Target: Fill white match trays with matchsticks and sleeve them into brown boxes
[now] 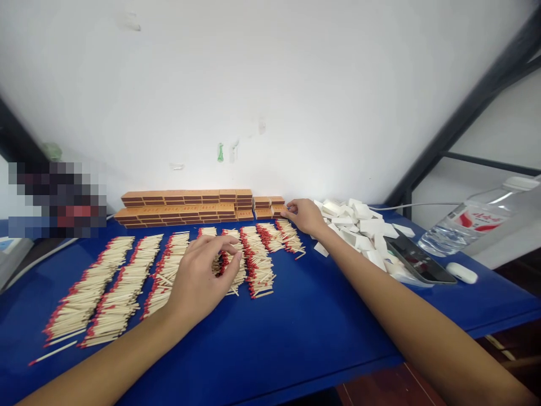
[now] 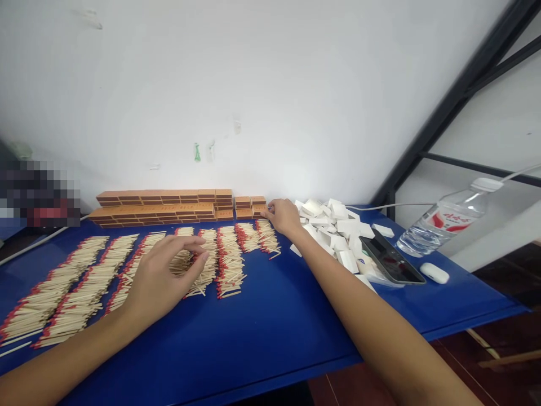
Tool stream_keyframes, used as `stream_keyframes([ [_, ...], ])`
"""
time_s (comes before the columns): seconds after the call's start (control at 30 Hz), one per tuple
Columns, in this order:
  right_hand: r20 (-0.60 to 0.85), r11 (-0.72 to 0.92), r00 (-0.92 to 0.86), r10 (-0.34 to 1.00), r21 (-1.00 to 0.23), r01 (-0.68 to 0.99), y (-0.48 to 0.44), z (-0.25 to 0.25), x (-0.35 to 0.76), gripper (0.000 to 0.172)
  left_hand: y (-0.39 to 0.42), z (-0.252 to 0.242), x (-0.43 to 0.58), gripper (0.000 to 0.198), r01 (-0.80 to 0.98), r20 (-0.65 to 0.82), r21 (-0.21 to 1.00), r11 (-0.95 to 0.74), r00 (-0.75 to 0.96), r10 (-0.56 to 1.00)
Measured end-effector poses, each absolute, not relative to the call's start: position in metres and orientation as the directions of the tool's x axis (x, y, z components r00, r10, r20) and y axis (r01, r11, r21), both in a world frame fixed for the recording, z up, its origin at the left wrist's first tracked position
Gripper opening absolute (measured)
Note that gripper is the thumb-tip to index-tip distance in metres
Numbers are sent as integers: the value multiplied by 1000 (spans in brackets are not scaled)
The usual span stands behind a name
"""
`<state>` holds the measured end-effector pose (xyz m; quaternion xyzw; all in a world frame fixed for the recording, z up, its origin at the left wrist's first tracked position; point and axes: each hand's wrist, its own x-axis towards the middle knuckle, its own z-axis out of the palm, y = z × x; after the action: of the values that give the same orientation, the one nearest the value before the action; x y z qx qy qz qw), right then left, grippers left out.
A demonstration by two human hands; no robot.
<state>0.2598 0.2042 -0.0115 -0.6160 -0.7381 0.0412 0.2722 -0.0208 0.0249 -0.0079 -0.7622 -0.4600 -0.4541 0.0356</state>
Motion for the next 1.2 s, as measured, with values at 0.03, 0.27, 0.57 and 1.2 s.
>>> stream_keyframes([
  [0.03, 353, 237, -96, 931, -382, 893, 204, -12, 259, 31, 25, -8, -21, 13, 734, 728, 359, -577, 166, 665],
  [0.27, 367, 242, -117, 923, -317, 917, 202, -12, 256, 34, 26, -6, -20, 14, 739, 727, 357, -571, 163, 667],
  [0.57, 360, 283, -163, 918, -311, 907, 200, -10, 259, 37, 26, -7, -20, 15, 729, 728, 358, -583, 173, 663],
  [1.2, 425, 586, -650, 630, 288, 757, 232, 33, 142, 47, 25, -5, -21, 20, 718, 813, 206, -665, 252, 525],
])
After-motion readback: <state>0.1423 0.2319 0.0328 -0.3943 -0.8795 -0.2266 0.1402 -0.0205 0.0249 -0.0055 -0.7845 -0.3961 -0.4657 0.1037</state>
